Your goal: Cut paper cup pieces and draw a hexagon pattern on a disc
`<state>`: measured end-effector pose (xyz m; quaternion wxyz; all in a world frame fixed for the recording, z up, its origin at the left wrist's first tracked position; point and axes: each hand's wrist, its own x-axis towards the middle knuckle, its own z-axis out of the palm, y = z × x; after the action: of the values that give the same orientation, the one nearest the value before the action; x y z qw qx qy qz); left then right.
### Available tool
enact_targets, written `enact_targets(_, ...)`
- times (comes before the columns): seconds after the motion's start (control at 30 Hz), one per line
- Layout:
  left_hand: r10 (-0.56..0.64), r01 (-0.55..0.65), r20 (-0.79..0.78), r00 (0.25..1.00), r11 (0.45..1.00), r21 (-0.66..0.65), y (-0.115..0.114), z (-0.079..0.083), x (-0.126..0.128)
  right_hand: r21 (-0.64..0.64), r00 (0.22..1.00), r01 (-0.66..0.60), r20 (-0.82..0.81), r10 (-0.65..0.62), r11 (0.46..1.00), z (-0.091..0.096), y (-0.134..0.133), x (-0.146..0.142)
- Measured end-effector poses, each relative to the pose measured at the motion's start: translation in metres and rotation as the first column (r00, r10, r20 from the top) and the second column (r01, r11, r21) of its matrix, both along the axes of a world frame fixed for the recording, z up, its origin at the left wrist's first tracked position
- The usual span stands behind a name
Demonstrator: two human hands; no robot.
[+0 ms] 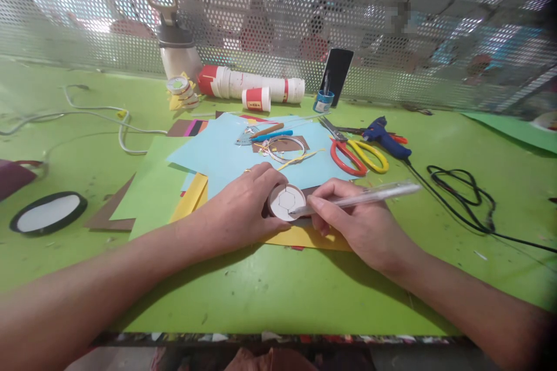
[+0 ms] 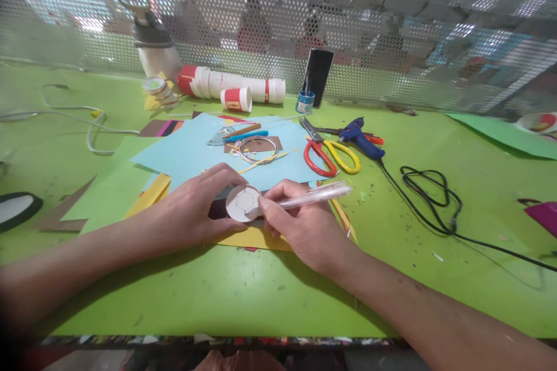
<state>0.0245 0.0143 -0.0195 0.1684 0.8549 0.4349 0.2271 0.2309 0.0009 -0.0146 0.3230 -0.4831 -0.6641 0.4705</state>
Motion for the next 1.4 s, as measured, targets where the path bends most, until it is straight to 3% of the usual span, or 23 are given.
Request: enact_targets(1.4,-0.008,0.011,-0.048,0.999,0.998,0.067,-0.0030,0.0020,0.0003,0.000,0.998,0.003,0.069,-0.003,1.000,0.0024,-0.0009,-0.0002)
